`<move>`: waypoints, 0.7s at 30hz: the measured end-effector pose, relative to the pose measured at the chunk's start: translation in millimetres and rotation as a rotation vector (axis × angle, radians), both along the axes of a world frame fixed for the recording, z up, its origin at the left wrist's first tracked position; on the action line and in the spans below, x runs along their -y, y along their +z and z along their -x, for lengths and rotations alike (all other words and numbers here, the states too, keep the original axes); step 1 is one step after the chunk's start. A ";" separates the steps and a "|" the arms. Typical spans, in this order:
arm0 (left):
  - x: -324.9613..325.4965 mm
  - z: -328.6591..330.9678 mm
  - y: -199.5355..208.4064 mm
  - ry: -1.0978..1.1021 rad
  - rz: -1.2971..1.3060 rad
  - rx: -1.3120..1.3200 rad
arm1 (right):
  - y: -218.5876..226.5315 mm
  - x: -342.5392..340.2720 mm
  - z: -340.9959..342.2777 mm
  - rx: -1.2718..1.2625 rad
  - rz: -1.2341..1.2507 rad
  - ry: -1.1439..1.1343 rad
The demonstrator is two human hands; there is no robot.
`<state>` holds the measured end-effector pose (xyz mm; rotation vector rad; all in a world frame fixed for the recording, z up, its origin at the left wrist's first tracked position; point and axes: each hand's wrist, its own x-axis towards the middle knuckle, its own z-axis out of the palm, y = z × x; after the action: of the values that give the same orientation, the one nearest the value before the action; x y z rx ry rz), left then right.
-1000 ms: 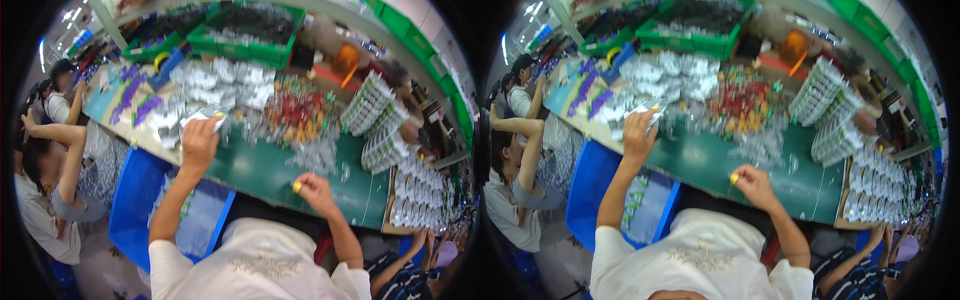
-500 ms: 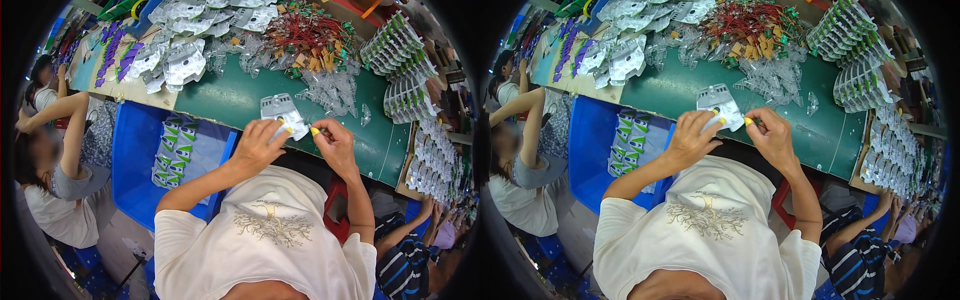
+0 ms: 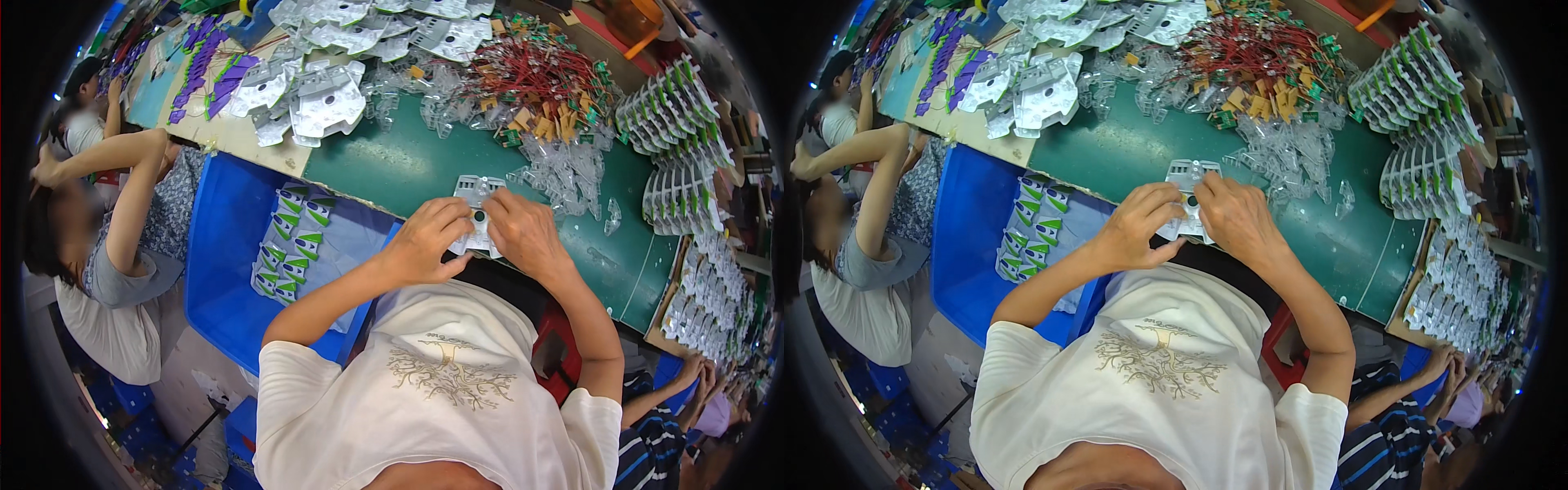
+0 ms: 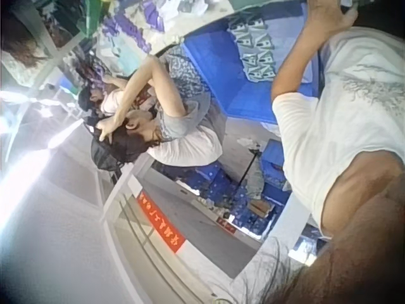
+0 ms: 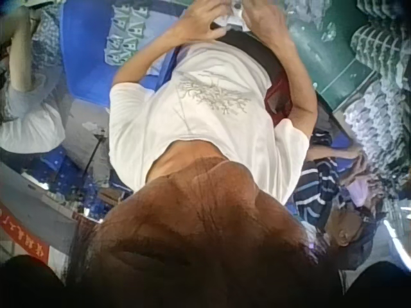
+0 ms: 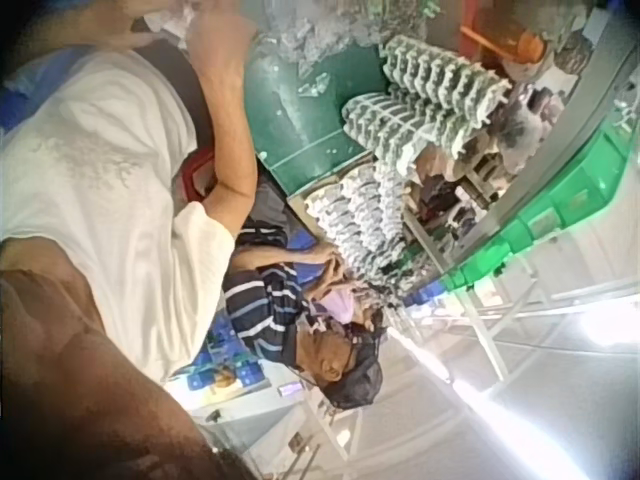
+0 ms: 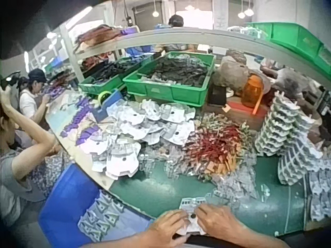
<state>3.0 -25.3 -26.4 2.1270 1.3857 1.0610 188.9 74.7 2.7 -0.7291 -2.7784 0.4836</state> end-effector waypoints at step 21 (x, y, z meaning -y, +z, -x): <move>-38.4 57.4 -15.0 0.433 -0.031 0.094 | 0.0 29.6 -27.0 -0.077 0.014 -0.105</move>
<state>-54.4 13.1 -41.4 1.8097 1.8412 1.3254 215.9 45.1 2.7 -0.8366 -2.6528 0.5004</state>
